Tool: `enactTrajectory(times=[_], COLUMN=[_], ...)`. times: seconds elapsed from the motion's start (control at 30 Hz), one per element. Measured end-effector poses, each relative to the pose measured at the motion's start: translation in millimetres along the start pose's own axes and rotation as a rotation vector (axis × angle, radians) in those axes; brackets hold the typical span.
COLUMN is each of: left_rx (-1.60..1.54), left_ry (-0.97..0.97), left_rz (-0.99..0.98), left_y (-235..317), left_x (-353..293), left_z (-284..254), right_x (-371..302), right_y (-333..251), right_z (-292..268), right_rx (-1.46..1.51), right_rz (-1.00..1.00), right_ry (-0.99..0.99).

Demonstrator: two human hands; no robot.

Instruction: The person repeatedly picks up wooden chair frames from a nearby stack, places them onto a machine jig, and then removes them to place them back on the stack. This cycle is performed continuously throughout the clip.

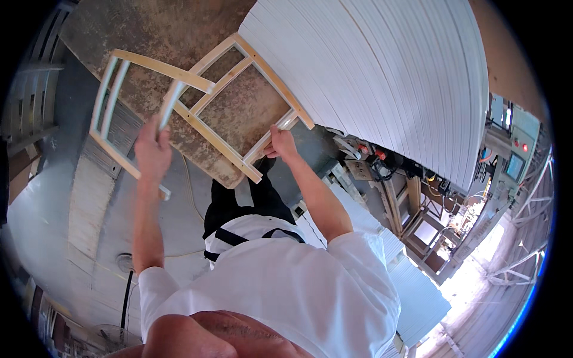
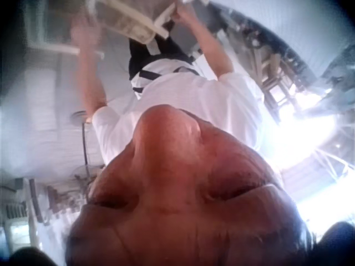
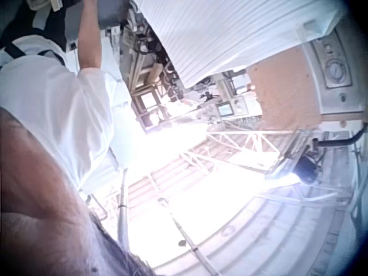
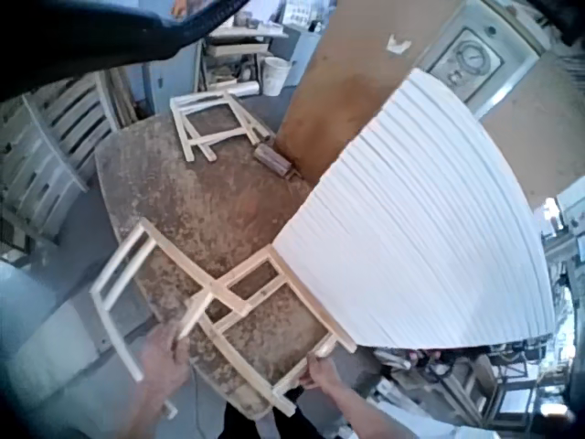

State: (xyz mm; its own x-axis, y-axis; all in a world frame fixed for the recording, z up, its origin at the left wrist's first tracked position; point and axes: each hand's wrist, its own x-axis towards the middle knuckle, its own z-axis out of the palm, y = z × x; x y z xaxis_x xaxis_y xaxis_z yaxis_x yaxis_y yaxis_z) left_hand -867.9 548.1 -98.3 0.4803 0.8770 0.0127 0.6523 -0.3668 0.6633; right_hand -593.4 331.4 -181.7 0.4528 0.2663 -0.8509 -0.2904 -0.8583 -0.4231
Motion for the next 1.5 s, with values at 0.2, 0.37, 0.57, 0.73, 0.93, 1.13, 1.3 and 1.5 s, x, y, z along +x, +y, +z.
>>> enactTrajectory(times=[0.2, 0.37, 0.57, 0.73, 0.93, 1.13, 1.3, 1.5], left_rx=[-0.06, 0.031, 0.195, 0.338, 0.349, 0.343, 0.394, 0.524], left_ry=[-0.113, -0.28, -0.091, -0.09, -0.216, -0.25, -0.362, -0.353], left_rz=[0.151, 0.285, 0.33, 0.287, 0.228, 0.056, 0.049, 0.235], left_y=[85, 139, 151, 154, 156, 167, 162, 144], left_x=[-64, -84, -112, -108, -94, -97, -94, -88], left_z=[33, 108, 226, 251, 254, 254, 258, 270], right_x=[-10, -13, -59, -62, -79, -126, -119, -134], right_y=[5, 53, 191, 369, 524, 467, 441, 387], right_z=[-13, -63, -163, -238, -298, -266, -243, -222], right_rx=[-0.048, -0.009, -0.052, -0.13, -0.453, 0.145, 0.191, 0.043], right_rz=[-0.086, -0.183, -0.333, -0.207, -0.073, 0.191, -0.012, -0.172], right_ry=[-0.062, -0.038, -0.012, 0.017, -0.172, 0.173, 0.033, 0.126])
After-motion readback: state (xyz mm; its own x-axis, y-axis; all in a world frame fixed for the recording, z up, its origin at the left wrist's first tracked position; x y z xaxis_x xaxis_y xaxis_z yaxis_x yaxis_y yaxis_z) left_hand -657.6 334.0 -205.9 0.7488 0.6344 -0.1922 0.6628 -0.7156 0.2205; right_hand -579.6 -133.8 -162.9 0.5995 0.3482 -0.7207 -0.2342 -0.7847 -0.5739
